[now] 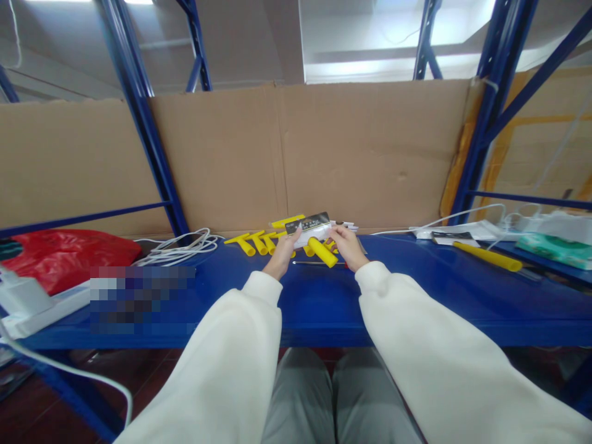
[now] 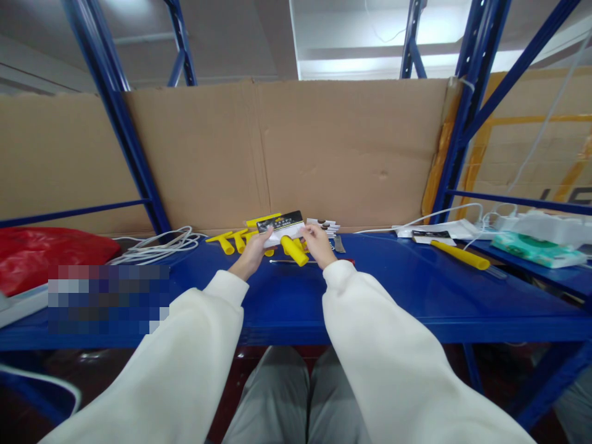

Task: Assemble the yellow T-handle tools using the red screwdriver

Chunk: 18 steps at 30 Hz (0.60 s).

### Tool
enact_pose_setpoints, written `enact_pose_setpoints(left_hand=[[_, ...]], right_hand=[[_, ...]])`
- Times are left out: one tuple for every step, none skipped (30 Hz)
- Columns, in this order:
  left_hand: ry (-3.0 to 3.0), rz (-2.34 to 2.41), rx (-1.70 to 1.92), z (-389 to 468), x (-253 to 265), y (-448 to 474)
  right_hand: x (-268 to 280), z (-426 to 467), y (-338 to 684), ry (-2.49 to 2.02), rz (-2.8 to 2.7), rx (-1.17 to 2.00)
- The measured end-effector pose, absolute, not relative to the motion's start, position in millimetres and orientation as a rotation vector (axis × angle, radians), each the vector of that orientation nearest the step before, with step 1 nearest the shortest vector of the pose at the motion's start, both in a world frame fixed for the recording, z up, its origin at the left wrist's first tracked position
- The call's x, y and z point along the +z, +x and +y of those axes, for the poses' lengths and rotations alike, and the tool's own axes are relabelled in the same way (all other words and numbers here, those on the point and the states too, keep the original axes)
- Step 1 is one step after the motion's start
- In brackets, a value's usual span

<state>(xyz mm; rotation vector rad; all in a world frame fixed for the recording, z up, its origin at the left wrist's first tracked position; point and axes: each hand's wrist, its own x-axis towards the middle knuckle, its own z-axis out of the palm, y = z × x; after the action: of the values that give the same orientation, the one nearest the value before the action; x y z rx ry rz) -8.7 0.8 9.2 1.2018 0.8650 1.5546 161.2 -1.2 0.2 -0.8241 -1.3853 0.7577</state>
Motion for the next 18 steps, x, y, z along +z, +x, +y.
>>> enact_pose_setpoints(left_hand=[[1.188, 0.871, 1.572, 1, 10, -9], [1.166, 0.875, 1.587, 1, 10, -9], [1.137, 0.875, 1.599, 1, 12, -9], [1.098, 0.875, 1.615, -1, 13, -9], [1.053, 0.873, 1.636, -2, 15, -9], [1.008, 0.868, 1.658, -5, 17, -8], [0.971, 0.859, 1.678, -7, 19, -8], [0.948, 0.844, 1.688, -9, 20, -7], [0.940, 0.831, 1.688, -11, 21, -8], [0.945, 0.820, 1.686, -12, 22, -9], [0.958, 0.813, 1.684, -12, 22, -10], [0.971, 0.821, 1.690, -12, 21, -13], [0.980, 0.843, 1.712, -11, 20, -16], [0.978, 0.883, 1.745, -9, 19, -18], [0.976, 0.927, 1.783, -7, 18, -20], [0.980, 0.959, 1.831, -5, 17, -22], [0.992, 0.976, 1.885, -3, 17, -22], [1.010, 0.979, 1.935, -1, 16, -22]], right_hand=[[1, -4, 160, -0.833, -1.387, 0.799], [1, -6, 159, -0.836, -1.390, 0.838], [1, -8, 158, -0.830, -1.392, 0.872], [1, -10, 157, -0.818, -1.394, 0.899], [0, -11, 155, -0.803, -1.392, 0.920], [0, -11, 154, -0.786, -1.388, 0.936], [0, -11, 154, -0.772, -1.380, 0.951], [0, -11, 153, -0.761, -1.373, 0.963], [-1, -11, 153, -0.750, -1.368, 0.973], [-1, -10, 153, -0.741, -1.364, 0.982], [-1, -9, 154, -0.732, -1.366, 0.990], [-2, -9, 155, -0.725, -1.373, 0.999], [-2, -8, 155, -0.718, -1.382, 1.006], [-2, -8, 156, -0.713, -1.394, 1.012], [-3, -7, 156, -0.709, -1.406, 1.015], [-3, -7, 157, -0.706, -1.419, 1.016], [-3, -7, 157, -0.703, -1.433, 1.016], [-4, -7, 157, -0.699, -1.445, 1.017]])
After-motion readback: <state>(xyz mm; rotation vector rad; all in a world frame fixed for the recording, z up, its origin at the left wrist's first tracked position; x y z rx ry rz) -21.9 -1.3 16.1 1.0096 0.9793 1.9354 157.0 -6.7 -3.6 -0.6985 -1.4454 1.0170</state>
